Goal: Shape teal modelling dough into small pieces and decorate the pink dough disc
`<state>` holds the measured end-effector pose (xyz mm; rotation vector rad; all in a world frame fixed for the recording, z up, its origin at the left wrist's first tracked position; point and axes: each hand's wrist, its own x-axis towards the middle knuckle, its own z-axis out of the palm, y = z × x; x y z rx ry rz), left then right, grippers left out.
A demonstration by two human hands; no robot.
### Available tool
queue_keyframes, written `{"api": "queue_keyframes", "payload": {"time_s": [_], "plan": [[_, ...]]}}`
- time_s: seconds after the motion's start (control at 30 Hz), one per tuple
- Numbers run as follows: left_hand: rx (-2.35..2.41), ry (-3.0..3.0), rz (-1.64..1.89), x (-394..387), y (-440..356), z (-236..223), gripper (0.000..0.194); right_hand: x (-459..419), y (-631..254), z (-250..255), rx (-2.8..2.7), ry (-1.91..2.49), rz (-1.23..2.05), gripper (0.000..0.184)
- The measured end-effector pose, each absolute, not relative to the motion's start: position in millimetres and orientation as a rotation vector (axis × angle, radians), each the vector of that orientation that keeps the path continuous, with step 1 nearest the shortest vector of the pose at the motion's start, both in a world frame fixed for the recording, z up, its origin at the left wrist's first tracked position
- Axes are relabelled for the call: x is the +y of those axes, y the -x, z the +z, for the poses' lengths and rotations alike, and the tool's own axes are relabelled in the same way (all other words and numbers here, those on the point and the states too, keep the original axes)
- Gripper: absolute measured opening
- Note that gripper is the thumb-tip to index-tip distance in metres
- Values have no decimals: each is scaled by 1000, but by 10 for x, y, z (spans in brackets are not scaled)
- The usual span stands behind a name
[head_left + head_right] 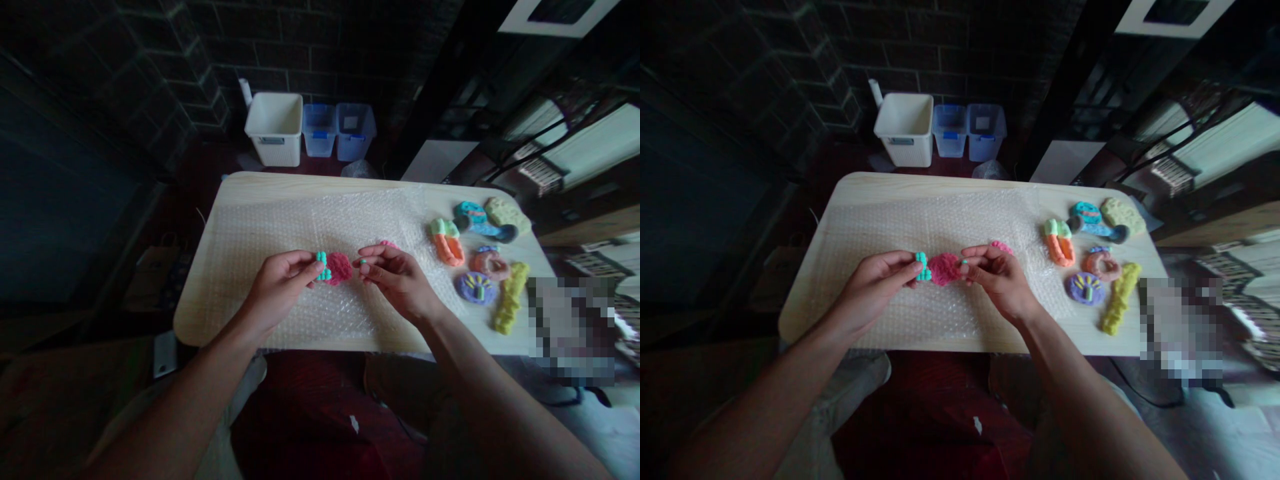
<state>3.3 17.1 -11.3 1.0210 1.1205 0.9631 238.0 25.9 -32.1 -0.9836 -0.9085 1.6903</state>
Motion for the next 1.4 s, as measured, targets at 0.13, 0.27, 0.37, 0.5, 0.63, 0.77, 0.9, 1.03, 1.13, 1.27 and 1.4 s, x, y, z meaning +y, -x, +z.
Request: {"api": "queue_keyframes", "payload": {"time_s": [0.13, 0.27, 0.37, 0.5, 0.63, 0.77, 0.9, 1.03, 1.13, 1.27, 1.4], "plan": [[1085, -1032, 923, 144, -82, -90, 21, 237, -2338, -305, -952, 980, 1664, 22], [1038, -1032, 871, 133, -120, -76, 19, 198, -2286, -313, -1052, 990, 1581, 19], [1027, -1034, 847, 132, -134, -80, 19, 170, -2261, -309, -1086, 993, 1557, 17], [1014, -1036, 855, 122, -159, -93, 24, 138, -2225, -270, -1114, 988, 1595, 16], [1040, -1046, 876, 105, -189, -108, 27, 120, -2192, -240, -1117, 983, 1615, 13], [1050, -1043, 892, 97, -212, -128, 27, 116, -2199, -235, -1156, 1032, 1601, 15], [1042, -1028, 902, 91, -223, -134, 26, 122, -2212, -230, -1243, 1054, 1566, 19], [1057, -1030, 898, 86, -227, -119, 27, 125, -2196, -218, -1280, 1034, 1543, 18], [1067, -1032, 909, 86, -234, -101, 30, 115, -2188, -209, -1213, 1033, 1546, 18], [1064, -1022, 926, 82, -243, -88, 34, 97, -2210, -212, -1221, 1056, 1512, 17], [1064, -1013, 918, 73, -248, -87, 35, 93, -2226, -229, -1248, 1074, 1511, 20]]}}
